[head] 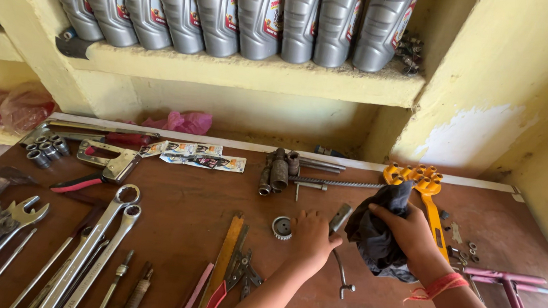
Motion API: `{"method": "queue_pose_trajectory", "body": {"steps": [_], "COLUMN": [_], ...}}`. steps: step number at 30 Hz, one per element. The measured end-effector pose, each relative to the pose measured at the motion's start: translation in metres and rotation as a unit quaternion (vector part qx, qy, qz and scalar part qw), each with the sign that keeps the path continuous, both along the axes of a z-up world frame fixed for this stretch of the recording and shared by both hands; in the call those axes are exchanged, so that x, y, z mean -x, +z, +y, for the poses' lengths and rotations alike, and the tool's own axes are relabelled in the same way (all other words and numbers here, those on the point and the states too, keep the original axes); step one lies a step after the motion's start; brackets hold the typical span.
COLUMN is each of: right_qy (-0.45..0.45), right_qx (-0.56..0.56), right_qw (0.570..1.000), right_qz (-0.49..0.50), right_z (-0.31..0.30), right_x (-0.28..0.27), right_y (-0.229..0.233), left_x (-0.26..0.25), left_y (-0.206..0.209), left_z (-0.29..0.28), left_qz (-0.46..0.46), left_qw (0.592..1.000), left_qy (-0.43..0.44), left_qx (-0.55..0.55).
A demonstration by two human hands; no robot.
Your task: The person picks up various hand tools from a wooden workbench, wipes each with a dark cloth, and places them back in organized groups. The person handles wrenches, screwdrivers, pliers, and small metal parts, arranging them neatly on the bench surface.
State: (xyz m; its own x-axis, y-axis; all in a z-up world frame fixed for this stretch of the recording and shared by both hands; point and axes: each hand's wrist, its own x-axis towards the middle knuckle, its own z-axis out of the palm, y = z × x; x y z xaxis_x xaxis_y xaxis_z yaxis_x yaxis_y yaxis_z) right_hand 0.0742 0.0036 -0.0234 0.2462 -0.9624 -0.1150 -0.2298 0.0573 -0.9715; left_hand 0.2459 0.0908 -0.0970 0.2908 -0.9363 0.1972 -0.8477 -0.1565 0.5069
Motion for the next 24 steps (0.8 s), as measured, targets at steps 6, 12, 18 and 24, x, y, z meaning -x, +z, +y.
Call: {"method": "queue_pose_trajectory", "body": {"steps": [6, 12, 18, 24], "right_qy": [-0.037, 0.043, 0.116, 0.067], "right_qx": [-0.069, 0.003, 0.319, 0.276], "right_qw": [0.981, 0.978, 0.939, 0.958], "right_qz": [-0.177, -0.202, -0.044, 0.026], "right_z": [0.015, 0.053, 0.091, 0.072], "right_x": [-0.013, -0.058, -0.119, -0.147], "right_y": [0.038, 0.081, 0.09, 0.077], "left_x": [-0.021, -0.041, -0.056, -0.078], "left_y": [0.036, 0.093, 0.131, 0.124], "left_z": [0.022, 0.055, 0.091, 0.108], "left_qz": [0.218, 0.37, 0.294, 0.359], "left_qw": [0.97, 0.911, 0.94, 0.907], "left_qy": [-0.001, -0.07, -0.066, -0.108], "left_qx": [0.111, 0.171, 0.163, 0.19]}}
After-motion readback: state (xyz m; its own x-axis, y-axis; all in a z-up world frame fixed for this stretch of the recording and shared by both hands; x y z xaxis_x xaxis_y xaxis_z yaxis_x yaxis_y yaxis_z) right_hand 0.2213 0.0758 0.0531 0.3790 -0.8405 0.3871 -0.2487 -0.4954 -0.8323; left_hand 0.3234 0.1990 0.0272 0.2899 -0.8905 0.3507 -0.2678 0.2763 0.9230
